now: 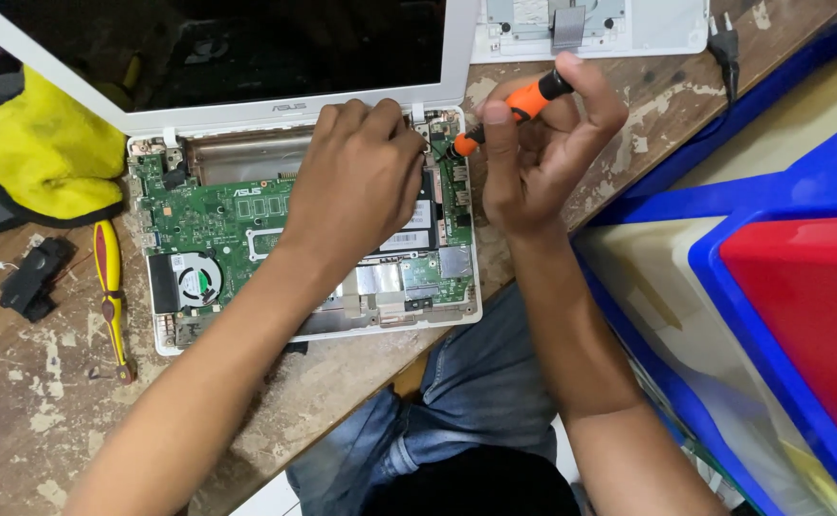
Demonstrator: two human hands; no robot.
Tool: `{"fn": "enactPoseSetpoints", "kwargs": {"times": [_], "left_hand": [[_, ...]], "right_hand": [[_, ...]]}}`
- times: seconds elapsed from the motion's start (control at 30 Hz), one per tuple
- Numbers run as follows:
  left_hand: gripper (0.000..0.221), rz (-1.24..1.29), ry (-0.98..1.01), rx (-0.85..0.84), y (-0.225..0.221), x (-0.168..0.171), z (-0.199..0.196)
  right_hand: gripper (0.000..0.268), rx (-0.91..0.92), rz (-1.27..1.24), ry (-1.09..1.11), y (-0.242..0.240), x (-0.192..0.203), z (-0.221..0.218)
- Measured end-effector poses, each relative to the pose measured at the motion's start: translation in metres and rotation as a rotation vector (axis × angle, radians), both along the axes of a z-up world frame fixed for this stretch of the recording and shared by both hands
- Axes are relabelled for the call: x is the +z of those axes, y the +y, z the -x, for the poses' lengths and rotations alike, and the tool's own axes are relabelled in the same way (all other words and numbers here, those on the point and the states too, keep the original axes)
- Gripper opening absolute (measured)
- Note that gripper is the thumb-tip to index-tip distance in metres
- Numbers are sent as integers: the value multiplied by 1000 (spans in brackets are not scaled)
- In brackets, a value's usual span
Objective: Repairing a laptop by installing an internal component and securing it with screws using a screwdriver.
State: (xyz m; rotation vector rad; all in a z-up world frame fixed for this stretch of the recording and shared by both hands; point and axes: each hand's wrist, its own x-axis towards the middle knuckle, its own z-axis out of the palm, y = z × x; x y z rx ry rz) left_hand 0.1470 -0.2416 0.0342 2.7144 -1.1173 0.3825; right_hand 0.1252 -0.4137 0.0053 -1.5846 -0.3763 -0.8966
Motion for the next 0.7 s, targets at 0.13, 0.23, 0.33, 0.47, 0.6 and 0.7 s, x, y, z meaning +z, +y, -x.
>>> {"fn": "enactPoseSetpoints", "kwargs": {"times": [0.13,0.23,0.33,0.47,0.6,0.7], "left_hand": [[16,-141,-29,7,-5,-1,-3],[21,-214,-88,-1,-12,0,-4],[20,-248,-108,51,-20,0,-5],[17,-309,-14,89,-34,-1,-9],[15,-356,21,114,-40,0,-10],[14,-387,16,126,-42,-4,-9]], "right_hand": [[37,11,-11,37,0,-1,2],[37,5,10,19,0,2,1],[37,-11,-3,54,-1,0,3],[38,-17,-21,53,-1,-2,3],[40,-28,-23,80,-3,-4,4],[41,-15,-40,82,-3,-4,3]]}}
